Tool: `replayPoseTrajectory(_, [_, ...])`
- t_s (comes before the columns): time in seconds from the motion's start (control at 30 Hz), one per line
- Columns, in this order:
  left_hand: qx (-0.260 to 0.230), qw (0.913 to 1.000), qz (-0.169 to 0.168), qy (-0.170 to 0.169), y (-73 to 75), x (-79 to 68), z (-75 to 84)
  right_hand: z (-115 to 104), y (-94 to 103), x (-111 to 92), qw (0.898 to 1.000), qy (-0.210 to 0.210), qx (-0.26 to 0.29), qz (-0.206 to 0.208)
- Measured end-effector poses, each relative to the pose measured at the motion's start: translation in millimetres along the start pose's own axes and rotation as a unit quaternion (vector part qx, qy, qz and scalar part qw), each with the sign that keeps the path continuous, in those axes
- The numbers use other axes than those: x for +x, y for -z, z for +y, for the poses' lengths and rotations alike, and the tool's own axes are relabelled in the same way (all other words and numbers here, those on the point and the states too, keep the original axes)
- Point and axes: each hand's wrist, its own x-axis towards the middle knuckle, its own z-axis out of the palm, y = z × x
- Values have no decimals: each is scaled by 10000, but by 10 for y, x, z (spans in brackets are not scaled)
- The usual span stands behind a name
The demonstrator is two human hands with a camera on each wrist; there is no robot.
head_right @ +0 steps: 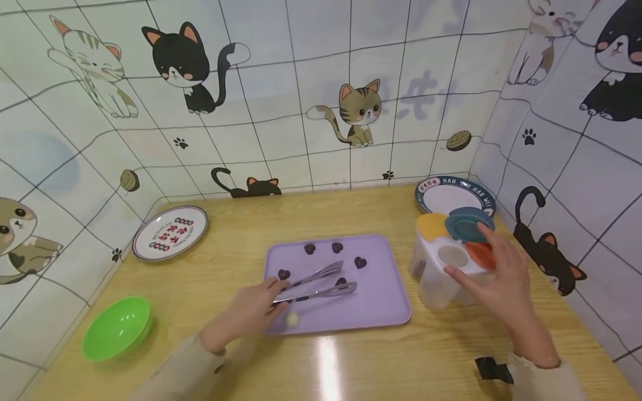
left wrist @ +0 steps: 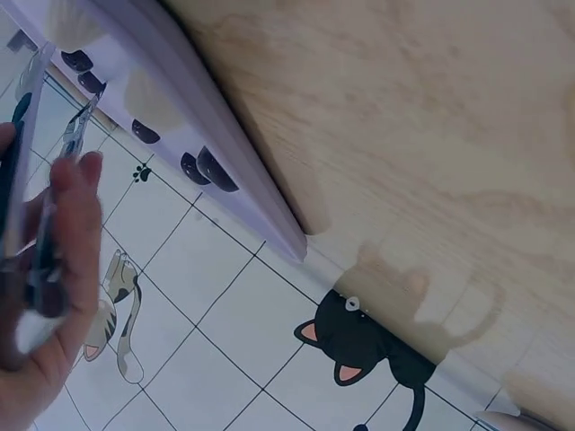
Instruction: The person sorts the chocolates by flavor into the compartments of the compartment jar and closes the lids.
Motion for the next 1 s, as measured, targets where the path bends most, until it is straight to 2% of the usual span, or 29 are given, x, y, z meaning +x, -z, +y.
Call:
replayPoseTrajectory(0.27, [86,9999,-3,122,45,27,8,1,0,29,9999,-32,-72,-109])
replayPoseTrajectory(0.57, [213,9980,586,-75,-12,42,-11,5,15,36,9998,-71,-123,-145])
replayPoseTrajectory(1.0, [391,9942,1006,-14,-68,12,-55,56,15,9,9999,56,-132,-96])
